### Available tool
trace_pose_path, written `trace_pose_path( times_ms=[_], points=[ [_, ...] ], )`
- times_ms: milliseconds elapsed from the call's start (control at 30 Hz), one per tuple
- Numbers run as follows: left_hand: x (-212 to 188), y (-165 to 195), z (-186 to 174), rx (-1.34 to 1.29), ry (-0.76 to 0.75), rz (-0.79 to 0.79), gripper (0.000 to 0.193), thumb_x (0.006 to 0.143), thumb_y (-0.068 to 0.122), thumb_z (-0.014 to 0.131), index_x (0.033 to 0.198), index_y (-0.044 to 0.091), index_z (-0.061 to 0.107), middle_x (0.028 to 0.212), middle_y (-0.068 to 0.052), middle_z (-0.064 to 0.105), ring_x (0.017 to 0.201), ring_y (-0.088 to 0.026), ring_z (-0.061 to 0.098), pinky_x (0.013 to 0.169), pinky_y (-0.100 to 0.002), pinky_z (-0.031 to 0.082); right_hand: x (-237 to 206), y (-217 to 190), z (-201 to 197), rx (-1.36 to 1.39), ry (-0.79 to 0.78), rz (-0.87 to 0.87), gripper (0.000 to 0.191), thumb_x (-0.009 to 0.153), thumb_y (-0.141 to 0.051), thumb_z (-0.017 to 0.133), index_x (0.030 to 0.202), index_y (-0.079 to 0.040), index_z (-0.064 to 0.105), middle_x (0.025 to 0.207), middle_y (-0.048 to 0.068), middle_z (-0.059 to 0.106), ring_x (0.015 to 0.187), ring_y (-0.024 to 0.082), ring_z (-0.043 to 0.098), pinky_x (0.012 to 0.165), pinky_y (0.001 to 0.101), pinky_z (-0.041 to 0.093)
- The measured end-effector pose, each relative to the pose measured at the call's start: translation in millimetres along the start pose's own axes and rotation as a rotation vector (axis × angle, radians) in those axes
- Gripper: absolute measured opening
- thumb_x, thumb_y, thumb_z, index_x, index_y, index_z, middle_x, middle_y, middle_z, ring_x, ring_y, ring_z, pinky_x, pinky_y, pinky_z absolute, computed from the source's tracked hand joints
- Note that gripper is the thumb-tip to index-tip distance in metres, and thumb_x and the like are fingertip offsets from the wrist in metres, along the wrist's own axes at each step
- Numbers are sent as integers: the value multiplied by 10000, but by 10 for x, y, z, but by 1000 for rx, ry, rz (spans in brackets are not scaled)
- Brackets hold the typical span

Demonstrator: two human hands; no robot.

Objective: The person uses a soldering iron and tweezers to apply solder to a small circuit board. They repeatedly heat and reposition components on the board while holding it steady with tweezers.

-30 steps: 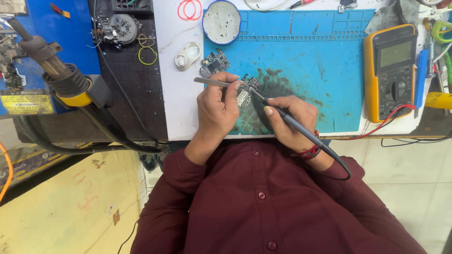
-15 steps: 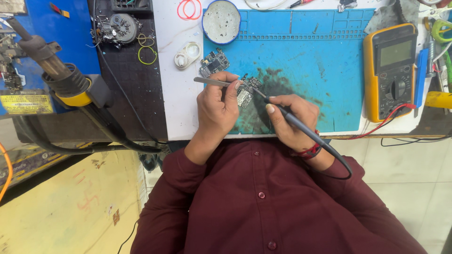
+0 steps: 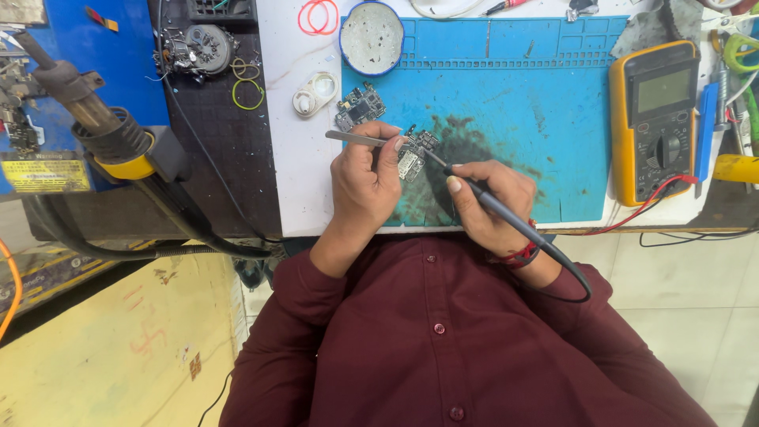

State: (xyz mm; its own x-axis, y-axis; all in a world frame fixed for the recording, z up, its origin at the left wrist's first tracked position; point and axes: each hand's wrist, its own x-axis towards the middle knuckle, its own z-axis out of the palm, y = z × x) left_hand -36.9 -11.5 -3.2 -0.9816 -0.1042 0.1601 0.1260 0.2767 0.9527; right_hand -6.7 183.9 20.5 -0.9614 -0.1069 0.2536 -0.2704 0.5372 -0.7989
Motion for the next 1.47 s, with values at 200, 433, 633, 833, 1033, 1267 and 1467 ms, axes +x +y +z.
trace_pose_path(
  times_ms=[200, 433, 633, 833, 1033, 1267, 1467],
  points=[
    [8, -4, 4, -13, -1, -1, 95, 1046, 88, 660, 1112, 29, 626, 890, -69, 736, 727, -141, 721, 652, -280, 549, -4, 1, 2, -1, 11, -5, 117, 970, -101, 773, 1039, -28, 713, 736, 49, 645, 621, 142, 605, 593, 276, 447],
    [19, 3, 1, -8, -2, 5, 102, 1043, 82, 660, 1116, 20, 625, 883, -76, 738, 725, -144, 716, 652, -284, 552, 16, 5, 8, 11, 29, -41, 110, 975, -105, 766, 1036, -33, 710, 744, 46, 650, 618, 136, 603, 591, 273, 445],
    [30, -5, 1, -11, -8, 6, 96, 1046, 88, 657, 1101, 22, 614, 879, -74, 743, 726, -142, 724, 650, -281, 552, 7, 3, 11, -3, 22, -17, 106, 967, -100, 772, 1023, -29, 715, 716, 47, 635, 600, 136, 588, 580, 276, 436],
    [32, -1, 1, 3, 4, 9, 90, 1043, 84, 659, 1094, 21, 620, 862, -76, 735, 714, -149, 721, 640, -285, 548, 4, 13, 18, 17, 31, -25, 104, 975, -99, 763, 1018, -21, 710, 746, 55, 666, 606, 134, 606, 582, 272, 444],
    [19, -13, -1, -11, 3, 35, 94, 1047, 71, 654, 1106, 15, 607, 871, -80, 732, 712, -141, 710, 642, -282, 544, -44, 57, 32, 46, 53, -8, 126, 1002, -103, 742, 1078, -13, 697, 821, 75, 705, 669, 150, 652, 628, 278, 485],
    [25, -131, 3, -216, 44, 5, 116, 1071, 77, 615, 1156, 20, 560, 975, -91, 759, 666, -74, 634, 601, -224, 517, 117, 31, 30, -66, -19, -208, 257, 969, -5, 713, 1218, -43, 665, 1071, 113, 745, 952, 289, 724, 853, 371, 560],
    [4, -364, -71, -548, 168, -31, 153, 1141, 130, 566, 1242, 30, 510, 1138, -152, 737, 762, -81, 611, 718, -219, 523, 436, -108, 103, -199, -174, -364, 486, 826, 32, 683, 1295, -65, 599, 1301, 134, 699, 1245, 366, 610, 1067, 501, 449]
  ],
)
